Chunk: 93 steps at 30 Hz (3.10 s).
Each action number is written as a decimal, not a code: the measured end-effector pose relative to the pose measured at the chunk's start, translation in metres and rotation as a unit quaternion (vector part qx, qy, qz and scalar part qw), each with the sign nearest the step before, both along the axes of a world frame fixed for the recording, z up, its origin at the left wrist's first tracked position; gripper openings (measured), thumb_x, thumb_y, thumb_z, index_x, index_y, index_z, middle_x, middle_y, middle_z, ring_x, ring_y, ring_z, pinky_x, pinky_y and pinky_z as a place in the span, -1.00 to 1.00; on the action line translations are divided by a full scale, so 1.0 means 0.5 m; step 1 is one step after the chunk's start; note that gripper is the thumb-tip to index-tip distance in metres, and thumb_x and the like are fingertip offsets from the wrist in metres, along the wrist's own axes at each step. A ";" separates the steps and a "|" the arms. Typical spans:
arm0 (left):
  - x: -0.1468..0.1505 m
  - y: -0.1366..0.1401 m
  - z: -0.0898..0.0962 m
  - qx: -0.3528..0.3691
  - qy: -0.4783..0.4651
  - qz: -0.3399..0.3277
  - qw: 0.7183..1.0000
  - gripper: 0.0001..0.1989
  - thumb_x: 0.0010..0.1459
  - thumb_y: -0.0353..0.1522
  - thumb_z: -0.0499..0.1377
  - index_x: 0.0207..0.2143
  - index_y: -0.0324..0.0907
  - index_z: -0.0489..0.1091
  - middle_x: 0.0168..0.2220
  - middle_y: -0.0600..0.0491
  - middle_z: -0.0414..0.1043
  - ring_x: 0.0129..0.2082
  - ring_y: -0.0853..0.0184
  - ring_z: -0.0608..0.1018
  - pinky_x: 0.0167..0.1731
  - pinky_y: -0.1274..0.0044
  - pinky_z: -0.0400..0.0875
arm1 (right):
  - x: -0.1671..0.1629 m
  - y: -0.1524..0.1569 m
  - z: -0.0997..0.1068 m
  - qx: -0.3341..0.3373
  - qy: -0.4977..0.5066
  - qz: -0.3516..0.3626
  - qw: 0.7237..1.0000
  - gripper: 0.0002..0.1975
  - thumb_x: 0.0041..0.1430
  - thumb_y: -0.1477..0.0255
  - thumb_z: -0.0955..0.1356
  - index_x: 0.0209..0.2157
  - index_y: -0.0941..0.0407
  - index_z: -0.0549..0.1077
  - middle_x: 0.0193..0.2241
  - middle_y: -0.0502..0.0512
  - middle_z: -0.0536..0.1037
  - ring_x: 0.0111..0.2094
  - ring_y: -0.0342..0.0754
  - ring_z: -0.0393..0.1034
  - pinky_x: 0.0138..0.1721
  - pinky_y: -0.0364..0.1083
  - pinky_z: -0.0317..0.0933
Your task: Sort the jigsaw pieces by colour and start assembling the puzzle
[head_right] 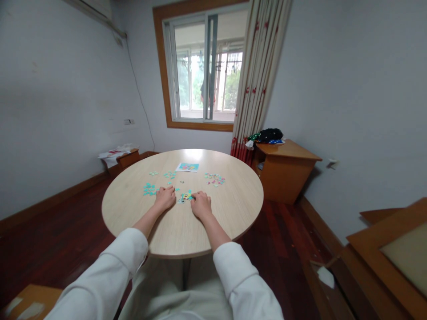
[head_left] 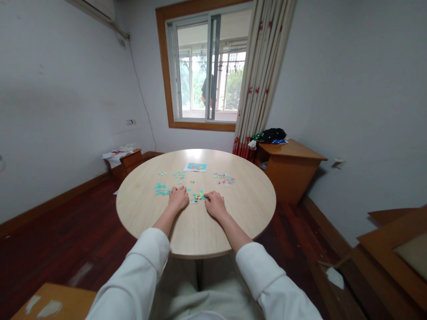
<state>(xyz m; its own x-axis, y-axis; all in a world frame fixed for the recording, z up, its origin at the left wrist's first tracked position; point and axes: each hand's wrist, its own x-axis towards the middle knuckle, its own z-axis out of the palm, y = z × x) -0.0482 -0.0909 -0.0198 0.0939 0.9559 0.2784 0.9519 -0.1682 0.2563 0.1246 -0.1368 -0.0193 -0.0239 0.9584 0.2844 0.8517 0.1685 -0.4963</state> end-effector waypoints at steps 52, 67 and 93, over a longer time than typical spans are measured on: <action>-0.032 0.007 -0.021 0.004 -0.177 -0.006 0.984 -0.87 0.02 -0.37 0.10 -0.34 -0.14 0.40 -0.36 0.04 0.50 -0.26 0.24 0.48 -0.10 0.29 0.18 | -0.001 -0.005 0.007 -0.004 -0.002 -0.006 1.000 -0.73 0.15 0.50 0.23 -0.18 0.07 0.51 -0.14 0.10 0.47 -0.08 -0.03 0.28 -0.11 -0.06 0.03; -0.042 0.026 -0.026 0.047 -0.475 -0.030 0.878 -0.84 -0.19 -0.30 0.21 -0.54 -0.22 0.44 -0.58 0.05 0.45 -0.52 0.34 0.45 -0.42 0.48 0.37 | 0.001 -0.001 0.001 -0.002 -0.002 -0.005 1.000 -0.73 0.14 0.50 0.23 -0.19 0.07 0.51 -0.14 0.10 0.47 -0.08 -0.03 0.28 -0.11 -0.07 0.02; -0.043 0.003 -0.003 0.041 -0.573 0.015 0.819 -0.87 0.00 -0.32 0.06 -0.39 -0.19 0.26 -0.66 0.13 0.36 -0.72 0.46 0.35 -0.72 0.65 0.21 | 0.001 -0.002 0.003 0.001 0.011 -0.003 1.000 -0.72 0.13 0.50 0.24 -0.19 0.08 0.52 -0.15 0.10 0.48 -0.09 -0.03 0.28 -0.11 -0.06 0.03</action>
